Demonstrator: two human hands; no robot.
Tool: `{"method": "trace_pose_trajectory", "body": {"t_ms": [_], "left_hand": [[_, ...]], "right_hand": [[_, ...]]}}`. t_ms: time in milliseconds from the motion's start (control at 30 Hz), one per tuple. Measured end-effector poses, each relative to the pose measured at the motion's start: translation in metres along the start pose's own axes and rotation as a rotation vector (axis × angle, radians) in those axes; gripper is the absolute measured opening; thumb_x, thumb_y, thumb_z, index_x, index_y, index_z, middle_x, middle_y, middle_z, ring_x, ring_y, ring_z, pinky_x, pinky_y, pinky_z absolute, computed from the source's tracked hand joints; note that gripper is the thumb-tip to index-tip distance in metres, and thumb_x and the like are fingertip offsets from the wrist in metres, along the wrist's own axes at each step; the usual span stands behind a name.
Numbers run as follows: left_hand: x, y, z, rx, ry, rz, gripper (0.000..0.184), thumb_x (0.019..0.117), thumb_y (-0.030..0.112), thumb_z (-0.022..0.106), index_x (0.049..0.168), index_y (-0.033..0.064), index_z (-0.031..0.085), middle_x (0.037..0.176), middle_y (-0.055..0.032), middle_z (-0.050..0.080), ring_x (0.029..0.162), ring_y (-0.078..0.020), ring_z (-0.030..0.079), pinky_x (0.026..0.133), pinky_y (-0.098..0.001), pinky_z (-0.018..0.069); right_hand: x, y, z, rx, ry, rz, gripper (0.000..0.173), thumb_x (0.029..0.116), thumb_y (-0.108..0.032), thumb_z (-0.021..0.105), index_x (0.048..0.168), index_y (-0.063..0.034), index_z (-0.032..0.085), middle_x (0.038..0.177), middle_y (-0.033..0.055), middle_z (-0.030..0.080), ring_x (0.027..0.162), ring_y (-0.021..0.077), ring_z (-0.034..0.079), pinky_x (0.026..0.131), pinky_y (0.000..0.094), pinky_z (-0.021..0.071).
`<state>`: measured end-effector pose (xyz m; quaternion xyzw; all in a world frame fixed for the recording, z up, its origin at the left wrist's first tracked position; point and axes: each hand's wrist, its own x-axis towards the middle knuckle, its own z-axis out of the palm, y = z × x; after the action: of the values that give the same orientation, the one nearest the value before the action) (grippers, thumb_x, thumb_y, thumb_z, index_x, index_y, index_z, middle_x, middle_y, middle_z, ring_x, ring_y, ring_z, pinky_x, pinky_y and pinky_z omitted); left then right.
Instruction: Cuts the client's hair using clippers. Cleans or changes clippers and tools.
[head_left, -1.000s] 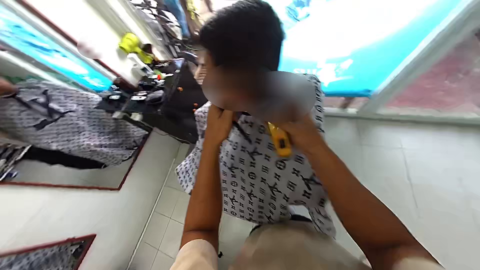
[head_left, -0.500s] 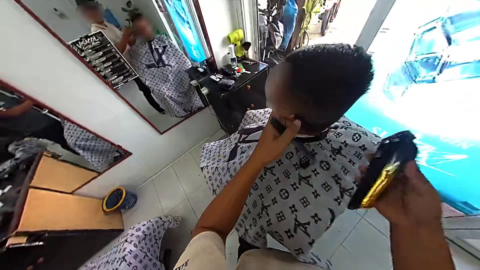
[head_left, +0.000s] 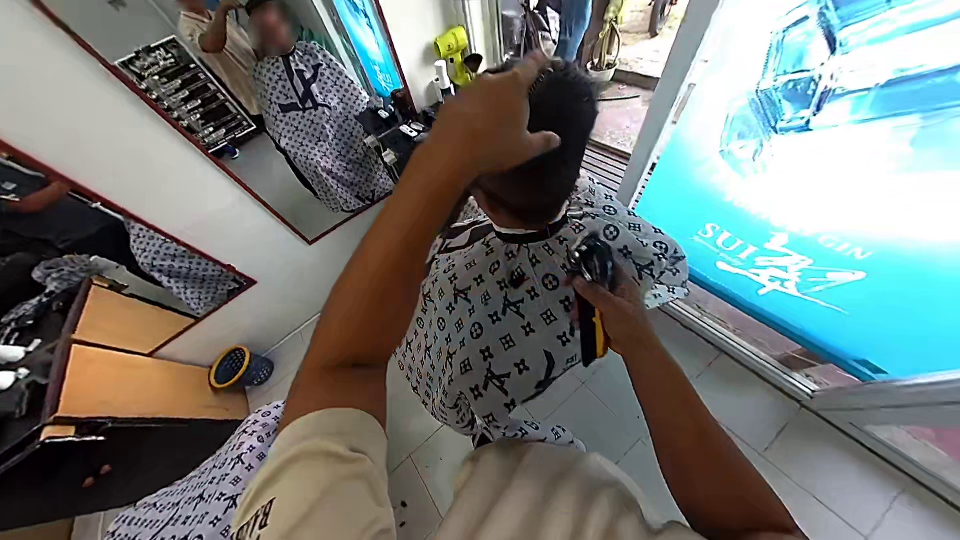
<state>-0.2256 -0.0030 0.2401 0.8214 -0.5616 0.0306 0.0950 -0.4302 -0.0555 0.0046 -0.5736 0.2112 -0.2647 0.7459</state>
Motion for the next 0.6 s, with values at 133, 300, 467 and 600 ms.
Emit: {"method": "trace_pose_trajectory", "body": {"t_ms": [133,300,467,600], "left_hand": [[0.015,-0.006,0.005,0.109,-0.054,-0.007,0.084,0.0898,0.048,0.074,0.158,0.0133,0.038,0.132,-0.0274,0.062,0.125,-0.0494,0.058,0.100,-0.0728,0.0426],[0.016,-0.009,0.013,0.139,-0.080,-0.055,0.075,0.0919,0.052,0.070,0.149,0.0095,0.048,0.125,-0.0349,0.061,0.121,-0.0558,0.056,0.095,-0.0775,0.0399],[0.018,-0.016,0.014,0.131,-0.037,-0.001,0.074,0.0904,0.056,0.069,0.131,-0.0050,0.057,0.120,-0.0338,0.062,0.118,-0.0521,0.058,0.095,-0.0750,0.0401],[0.021,-0.020,0.016,0.163,-0.044,-0.007,0.076,0.0906,0.061,0.065,0.118,-0.0099,0.061,0.114,-0.0353,0.063,0.114,-0.0528,0.059,0.092,-0.0754,0.0403]], "right_hand": [[0.010,0.000,0.010,0.058,-0.062,0.089,0.052,0.0967,-0.019,0.067,0.142,-0.0097,0.045,0.094,0.0098,0.068,0.068,0.0194,0.069,0.062,0.0362,0.0623],[0.037,0.007,0.024,0.175,-0.172,0.084,0.046,0.0987,-0.019,0.058,0.141,-0.0044,0.047,0.110,0.0147,0.066,0.090,0.0254,0.071,0.076,0.0432,0.0624],[0.057,0.012,0.047,0.265,-0.130,0.058,0.043,0.0988,-0.015,0.063,0.138,-0.0031,0.050,0.113,0.0153,0.065,0.094,0.0254,0.070,0.080,0.0435,0.0616],[0.065,0.012,0.056,0.310,-0.099,0.041,0.041,0.1002,-0.013,0.062,0.138,-0.0025,0.050,0.113,0.0148,0.065,0.095,0.0239,0.070,0.082,0.0415,0.0613]]}}
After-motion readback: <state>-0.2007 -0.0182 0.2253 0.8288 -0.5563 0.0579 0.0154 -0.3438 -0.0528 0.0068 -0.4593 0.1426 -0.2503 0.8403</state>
